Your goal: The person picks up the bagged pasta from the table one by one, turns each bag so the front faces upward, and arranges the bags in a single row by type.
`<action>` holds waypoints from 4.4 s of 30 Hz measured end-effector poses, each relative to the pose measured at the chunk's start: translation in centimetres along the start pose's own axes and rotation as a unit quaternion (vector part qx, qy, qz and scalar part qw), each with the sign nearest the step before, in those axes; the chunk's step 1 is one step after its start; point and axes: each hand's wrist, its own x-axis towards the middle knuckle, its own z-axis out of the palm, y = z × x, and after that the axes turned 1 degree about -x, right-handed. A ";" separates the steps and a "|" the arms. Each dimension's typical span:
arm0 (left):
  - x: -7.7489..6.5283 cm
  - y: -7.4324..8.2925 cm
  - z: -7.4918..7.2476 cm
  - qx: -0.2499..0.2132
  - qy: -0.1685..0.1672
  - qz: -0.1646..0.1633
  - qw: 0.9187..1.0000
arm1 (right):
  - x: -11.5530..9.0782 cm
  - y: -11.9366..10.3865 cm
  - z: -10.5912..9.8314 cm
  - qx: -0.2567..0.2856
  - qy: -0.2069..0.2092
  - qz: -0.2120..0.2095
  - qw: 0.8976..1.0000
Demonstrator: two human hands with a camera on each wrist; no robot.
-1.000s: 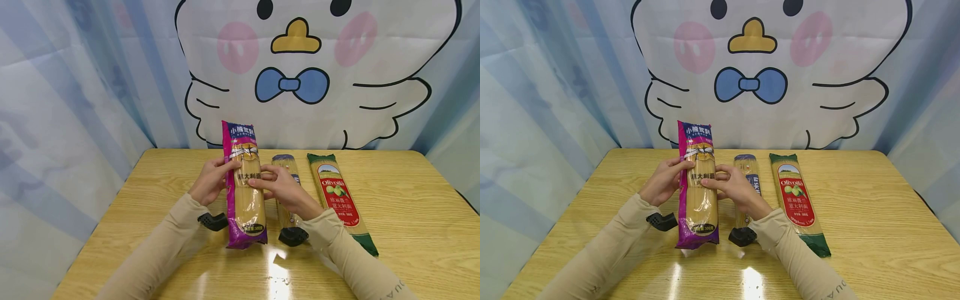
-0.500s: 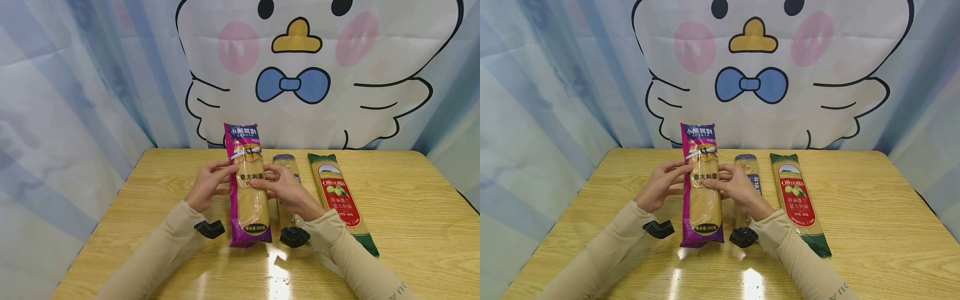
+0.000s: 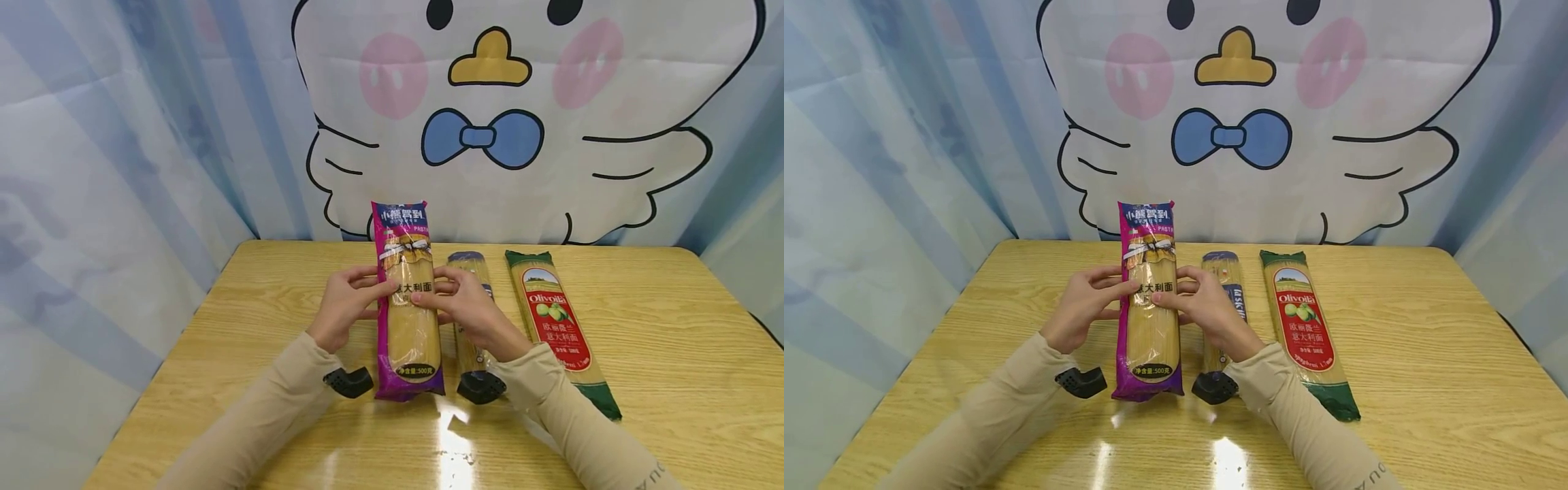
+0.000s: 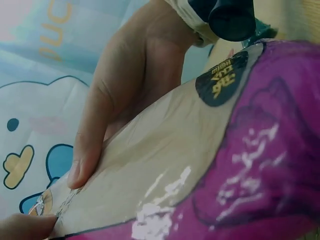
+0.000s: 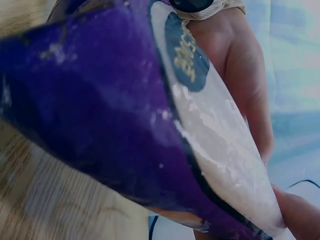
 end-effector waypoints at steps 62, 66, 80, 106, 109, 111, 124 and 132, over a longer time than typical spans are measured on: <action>2.3 -2.4 -1.4 -0.032 -0.005 -0.055 0.998 | 1.0 1.6 -1.0 -0.068 -0.022 0.052 0.996; 2.7 -3.0 -1.5 -0.032 0.001 -0.056 0.998 | 1.6 2.1 -0.8 -0.067 -0.019 0.067 0.995; 3.5 -4.9 -1.4 -0.020 0.016 -0.075 0.997 | 2.4 3.6 -0.6 -0.073 -0.006 0.101 0.992; 4.1 -6.1 -0.9 0.006 0.019 -0.101 0.995 | 2.7 4.2 -0.4 -0.116 -0.021 0.105 0.988; 4.0 -5.9 -0.9 0.011 0.013 -0.096 0.995 | 2.5 4.0 -0.4 -0.121 -0.022 0.098 0.988; 3.9 -5.8 -1.0 0.013 0.006 -0.092 0.996 | 2.3 3.9 -0.5 -0.128 -0.019 0.095 0.987; 3.7 -4.2 -1.9 0.044 0.012 -0.021 0.999 | 2.1 2.9 -1.0 -0.212 -0.024 0.079 0.974; 3.0 -2.8 -1.1 0.076 0.003 0.017 0.997 | 1.4 1.7 -1.6 -0.290 -0.012 0.008 0.957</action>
